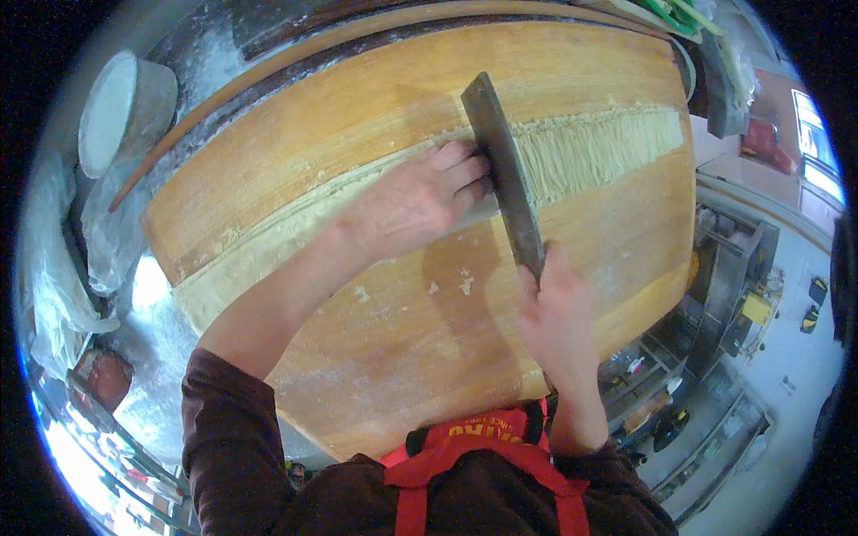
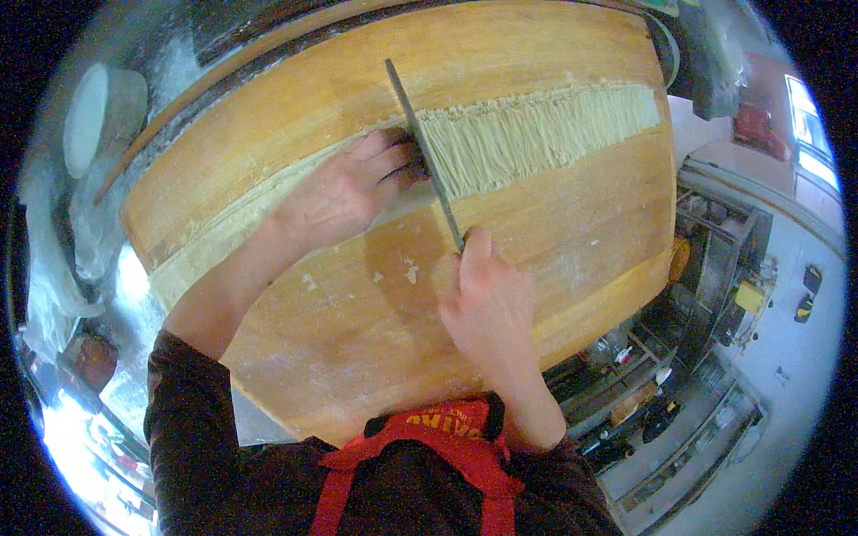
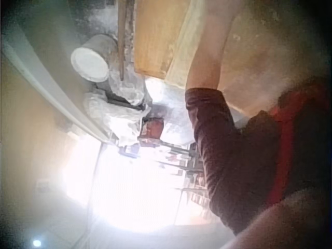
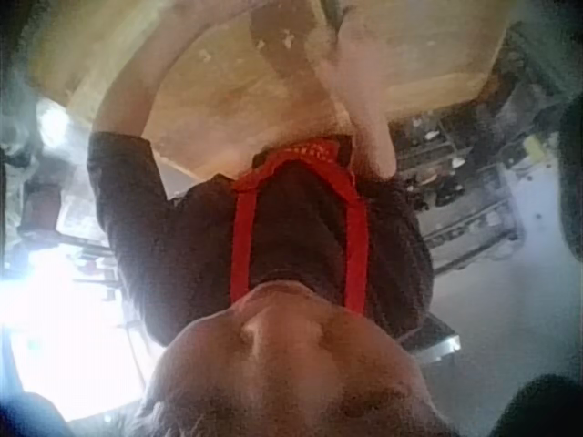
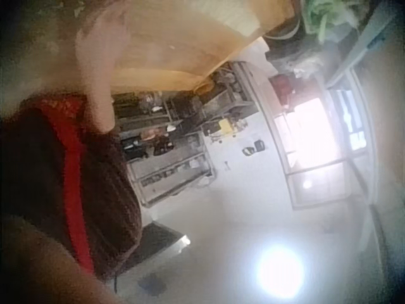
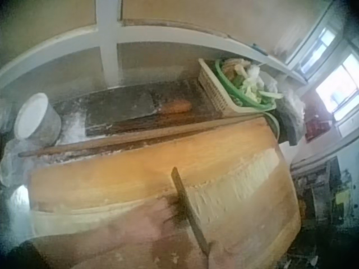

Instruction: The person uses a large knife to repeatedly slice a flattened sheet of dough into thin strips on a wooden board. The hands hold the dough steady while the knife makes continuous vertical cuts across the surface.

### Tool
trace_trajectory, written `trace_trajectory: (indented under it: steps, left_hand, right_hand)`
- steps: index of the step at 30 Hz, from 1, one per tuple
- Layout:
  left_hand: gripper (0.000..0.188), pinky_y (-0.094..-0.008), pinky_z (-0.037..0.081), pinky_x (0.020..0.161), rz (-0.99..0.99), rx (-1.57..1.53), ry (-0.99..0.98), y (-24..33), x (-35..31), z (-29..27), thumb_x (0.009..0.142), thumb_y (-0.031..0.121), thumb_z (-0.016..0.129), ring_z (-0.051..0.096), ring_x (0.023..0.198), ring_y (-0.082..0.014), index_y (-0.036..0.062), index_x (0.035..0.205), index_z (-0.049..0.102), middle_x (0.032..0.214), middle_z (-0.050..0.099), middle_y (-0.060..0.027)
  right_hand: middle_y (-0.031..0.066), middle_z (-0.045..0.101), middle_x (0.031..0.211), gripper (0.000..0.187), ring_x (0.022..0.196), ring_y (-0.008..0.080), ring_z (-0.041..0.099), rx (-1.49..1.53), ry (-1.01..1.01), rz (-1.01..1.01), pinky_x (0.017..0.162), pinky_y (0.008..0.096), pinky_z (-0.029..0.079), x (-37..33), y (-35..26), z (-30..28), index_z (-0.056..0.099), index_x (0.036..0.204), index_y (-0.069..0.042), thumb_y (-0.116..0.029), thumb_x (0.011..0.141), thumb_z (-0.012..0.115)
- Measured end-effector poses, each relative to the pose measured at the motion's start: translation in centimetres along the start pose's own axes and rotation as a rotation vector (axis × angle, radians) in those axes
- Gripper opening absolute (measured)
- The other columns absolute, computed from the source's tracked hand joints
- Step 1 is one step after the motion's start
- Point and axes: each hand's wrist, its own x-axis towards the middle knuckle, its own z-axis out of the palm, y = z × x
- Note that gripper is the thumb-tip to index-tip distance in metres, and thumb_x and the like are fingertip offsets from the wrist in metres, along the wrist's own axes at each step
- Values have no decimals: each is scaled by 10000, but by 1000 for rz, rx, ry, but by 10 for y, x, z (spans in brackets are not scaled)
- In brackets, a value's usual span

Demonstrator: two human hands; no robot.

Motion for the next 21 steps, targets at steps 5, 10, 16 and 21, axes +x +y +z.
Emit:
trace_trajectory:
  steps: [5,10,16,21]
  left_hand:
    - [345,-313,443,935,-14,-24,-9,0,3,-1,753,119,551,491,1073,-242,-24,1060,616,1115,569,-114]
    - [345,-316,446,930,-6,35,-30,2,-2,-2,747,113,554,493,1069,-244,-26,1055,619,1106,570,-120]
    - [362,-358,429,984,1,-10,10,-1,-2,1,746,125,543,503,1108,-287,8,1081,613,1107,571,-127]
    - [337,-331,458,921,-8,-12,1,-1,-2,1,750,116,549,497,1076,-253,-29,1047,616,1116,571,-121]
  right_hand:
    - [218,559,685,193,645,427,585,10,75,24,550,491,459,44,-11,10,438,914,4,-29,772,564]
    - [223,551,728,182,663,424,583,44,180,-151,571,491,454,38,3,10,435,906,3,-62,804,570]
    - [203,566,763,213,678,404,595,-24,-36,29,569,471,464,-3,2,3,436,920,1,-83,807,595]
    - [209,583,776,223,678,401,604,-82,-26,20,572,482,478,16,-11,4,428,931,0,-74,801,594]
